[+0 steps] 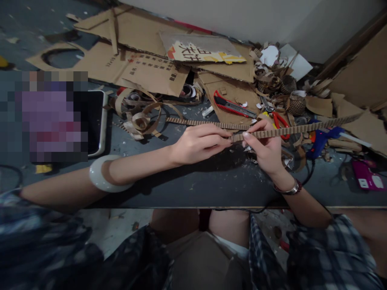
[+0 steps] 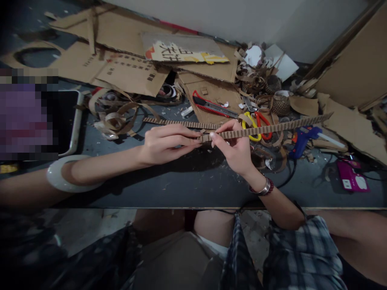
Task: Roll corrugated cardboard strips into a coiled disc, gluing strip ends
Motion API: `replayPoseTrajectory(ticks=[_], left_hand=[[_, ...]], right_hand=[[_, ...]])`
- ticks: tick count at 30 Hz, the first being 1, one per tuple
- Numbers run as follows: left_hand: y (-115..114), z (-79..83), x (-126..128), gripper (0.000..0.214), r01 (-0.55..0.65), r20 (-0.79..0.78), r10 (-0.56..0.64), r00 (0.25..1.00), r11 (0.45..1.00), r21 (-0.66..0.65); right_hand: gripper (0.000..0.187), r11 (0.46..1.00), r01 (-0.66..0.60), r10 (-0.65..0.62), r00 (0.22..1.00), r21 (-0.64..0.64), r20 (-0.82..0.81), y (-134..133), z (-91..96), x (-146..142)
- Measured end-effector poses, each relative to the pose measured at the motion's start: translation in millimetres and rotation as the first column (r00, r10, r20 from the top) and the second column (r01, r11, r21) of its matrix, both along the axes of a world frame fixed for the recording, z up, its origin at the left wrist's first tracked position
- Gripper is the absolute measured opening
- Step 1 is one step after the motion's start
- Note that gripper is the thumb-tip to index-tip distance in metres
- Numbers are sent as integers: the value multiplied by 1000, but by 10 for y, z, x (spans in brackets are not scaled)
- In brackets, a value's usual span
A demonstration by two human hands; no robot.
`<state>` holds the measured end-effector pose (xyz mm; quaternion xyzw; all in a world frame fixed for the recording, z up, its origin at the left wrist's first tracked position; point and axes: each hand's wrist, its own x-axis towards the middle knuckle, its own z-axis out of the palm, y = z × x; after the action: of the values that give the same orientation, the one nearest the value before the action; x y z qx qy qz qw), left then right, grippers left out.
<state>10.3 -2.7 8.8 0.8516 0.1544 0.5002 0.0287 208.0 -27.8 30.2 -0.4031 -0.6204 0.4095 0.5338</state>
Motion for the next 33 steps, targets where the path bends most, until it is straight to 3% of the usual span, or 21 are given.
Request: replayPoseTrajectory(ticks=[5, 11, 17, 22, 27, 33], left_hand=[[1, 4, 1, 3, -7, -2, 7, 1000, 1000, 1], [3, 3, -1, 3, -9, -7, 9, 1000, 1000, 9], [-6, -7, -8, 5, -18, -24, 18, 1000, 1000, -20], [0, -8, -7, 7, 9, -12, -9, 1000, 1000, -7], [4, 1, -5, 4, -12, -20, 12, 1000, 1000, -2], [0, -3, -12, 5, 3, -23, -4, 1000, 1000, -14]], right_hand=[[20, 992, 121, -123, 992, 43, 34, 11, 18, 7], [18, 998, 30, -33, 998, 62, 48, 5, 6, 11], [16, 982, 132, -141, 988, 132, 64, 15, -10, 20], [15, 991, 78, -87, 993, 112, 82, 4, -22, 29], [14, 983, 128, -139, 987, 131, 79, 2, -13, 36], [17, 998, 10, -15, 996, 55, 87, -11, -18, 58]])
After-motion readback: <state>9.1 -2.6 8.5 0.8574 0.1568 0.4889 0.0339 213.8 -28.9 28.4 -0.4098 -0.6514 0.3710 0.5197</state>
